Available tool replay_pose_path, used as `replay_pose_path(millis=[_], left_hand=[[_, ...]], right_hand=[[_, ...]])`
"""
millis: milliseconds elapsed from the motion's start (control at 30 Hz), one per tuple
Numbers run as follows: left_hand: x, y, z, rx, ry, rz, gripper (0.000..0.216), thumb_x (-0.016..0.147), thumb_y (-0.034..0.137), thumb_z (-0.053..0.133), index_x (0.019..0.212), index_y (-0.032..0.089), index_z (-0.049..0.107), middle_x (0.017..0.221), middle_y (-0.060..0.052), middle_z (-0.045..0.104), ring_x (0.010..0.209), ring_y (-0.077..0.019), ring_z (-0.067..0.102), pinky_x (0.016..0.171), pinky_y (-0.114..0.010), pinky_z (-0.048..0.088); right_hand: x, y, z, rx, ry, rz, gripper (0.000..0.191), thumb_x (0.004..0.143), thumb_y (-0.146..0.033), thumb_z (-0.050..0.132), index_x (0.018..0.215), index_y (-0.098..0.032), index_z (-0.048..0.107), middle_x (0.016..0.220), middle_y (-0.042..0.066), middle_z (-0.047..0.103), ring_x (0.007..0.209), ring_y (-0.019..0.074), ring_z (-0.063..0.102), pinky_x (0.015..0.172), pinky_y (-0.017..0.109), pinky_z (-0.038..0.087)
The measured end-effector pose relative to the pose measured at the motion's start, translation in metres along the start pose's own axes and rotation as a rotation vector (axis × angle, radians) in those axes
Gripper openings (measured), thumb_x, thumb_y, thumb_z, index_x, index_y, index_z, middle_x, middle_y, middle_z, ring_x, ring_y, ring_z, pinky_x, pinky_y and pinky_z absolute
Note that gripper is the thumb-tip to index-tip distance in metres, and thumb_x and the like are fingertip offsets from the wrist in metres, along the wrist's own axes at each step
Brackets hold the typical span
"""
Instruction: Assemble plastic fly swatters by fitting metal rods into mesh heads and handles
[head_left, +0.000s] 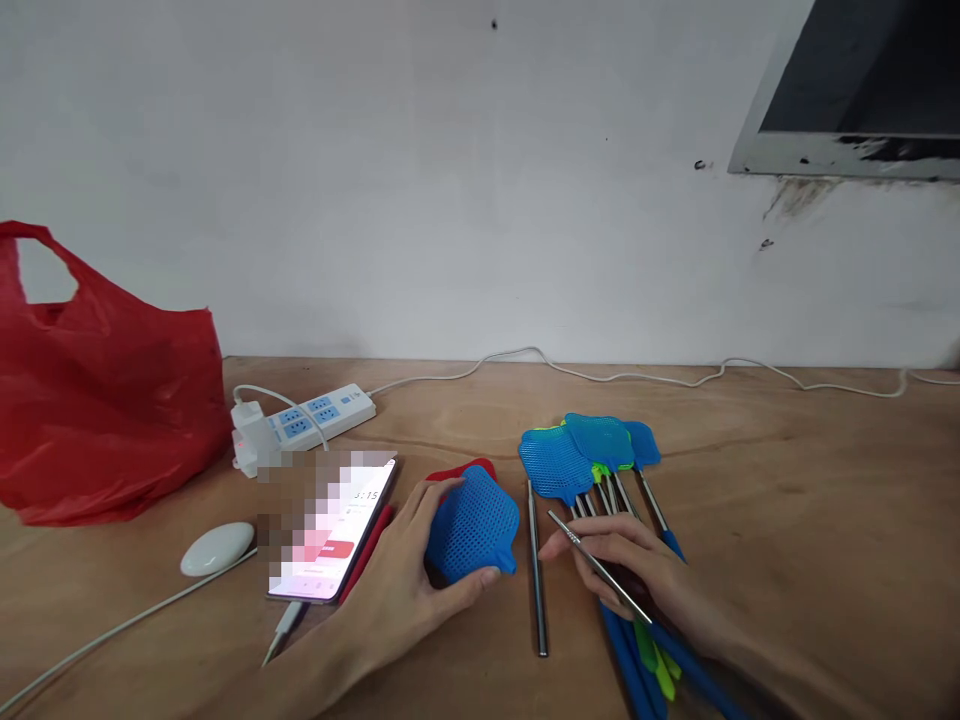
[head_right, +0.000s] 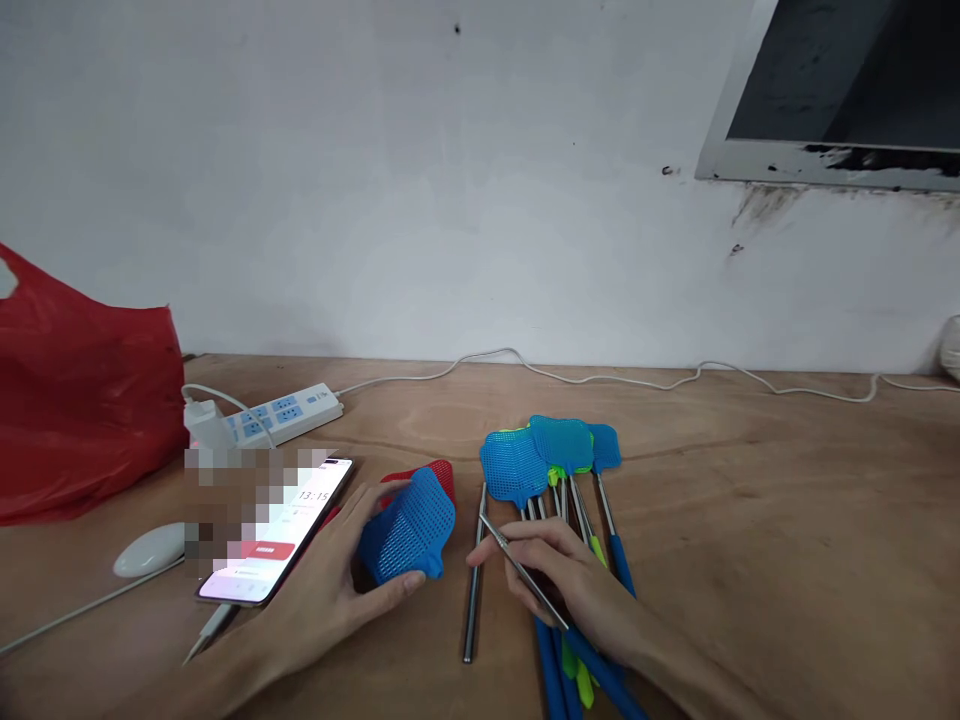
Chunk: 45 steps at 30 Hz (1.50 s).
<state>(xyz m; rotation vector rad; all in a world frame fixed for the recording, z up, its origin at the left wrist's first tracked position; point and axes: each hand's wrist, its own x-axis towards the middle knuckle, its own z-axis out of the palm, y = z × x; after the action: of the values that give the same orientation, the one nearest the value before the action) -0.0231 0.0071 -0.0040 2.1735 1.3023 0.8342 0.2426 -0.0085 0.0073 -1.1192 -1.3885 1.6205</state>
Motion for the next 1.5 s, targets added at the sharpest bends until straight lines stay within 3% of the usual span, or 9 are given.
replay_pose_path(millis=[200, 300, 767, 1133, 1500], left_hand=[[-0.001, -0.001, 0.003, -0.143, 0.011, -0.115, 0.076, 0.08, 0.051, 0.074, 0.141, 0.026, 0.037, 0.132, -0.013, 0.058, 0.122, -0.0357, 0.056, 0.096, -0.052, 0.05], [-0.001, -0.002, 0.005, -0.161, 0.012, -0.12, 0.079, 0.077, 0.051, 0.076, 0.141, 0.026, 0.038, 0.135, -0.013, 0.057, 0.124, -0.0364, 0.054, 0.098, -0.053, 0.048], [-0.002, 0.0, 0.01, -0.169, 0.074, -0.137, 0.088, 0.072, 0.051, 0.081, 0.144, 0.026, 0.036, 0.138, -0.013, 0.05, 0.129, -0.0377, 0.048, 0.105, -0.058, 0.042], [0.0, -0.011, 0.011, -0.285, 0.221, -0.083, 0.059, 0.087, 0.043, 0.069, 0.14, 0.033, 0.047, 0.136, -0.006, 0.057, 0.126, -0.0306, 0.055, 0.1, -0.046, 0.049], [0.002, -0.007, 0.01, -0.418, 0.198, -0.147, 0.058, 0.086, 0.039, 0.068, 0.139, 0.029, 0.047, 0.143, -0.008, 0.056, 0.133, -0.0313, 0.05, 0.107, -0.05, 0.046]], right_hand=[[-0.002, -0.002, -0.002, -0.094, -0.364, 0.02, 0.046, 0.092, -0.053, 0.059, 0.109, -0.012, 0.072, 0.048, -0.009, 0.041, 0.04, 0.0052, 0.03, 0.042, 0.021, 0.021], [-0.003, -0.003, 0.001, -0.106, -0.425, 0.03, 0.046, 0.093, -0.053, 0.059, 0.109, -0.011, 0.071, 0.05, -0.009, 0.042, 0.041, 0.0048, 0.033, 0.041, 0.019, 0.023], [-0.002, 0.001, 0.004, -0.18, -0.35, 0.031, 0.046, 0.093, -0.053, 0.057, 0.108, -0.011, 0.071, 0.048, -0.01, 0.039, 0.041, 0.0056, 0.029, 0.042, 0.021, 0.021], [0.0, 0.001, 0.004, -0.257, -0.258, 0.002, 0.052, 0.09, -0.059, 0.058, 0.106, -0.012, 0.074, 0.05, -0.01, 0.033, 0.045, 0.0073, 0.029, 0.043, 0.022, 0.021], [-0.003, 0.003, 0.008, -0.413, -0.191, -0.114, 0.042, 0.095, -0.053, 0.055, 0.085, -0.016, 0.072, 0.062, -0.007, 0.027, 0.052, 0.0075, 0.026, 0.045, 0.023, 0.016]])
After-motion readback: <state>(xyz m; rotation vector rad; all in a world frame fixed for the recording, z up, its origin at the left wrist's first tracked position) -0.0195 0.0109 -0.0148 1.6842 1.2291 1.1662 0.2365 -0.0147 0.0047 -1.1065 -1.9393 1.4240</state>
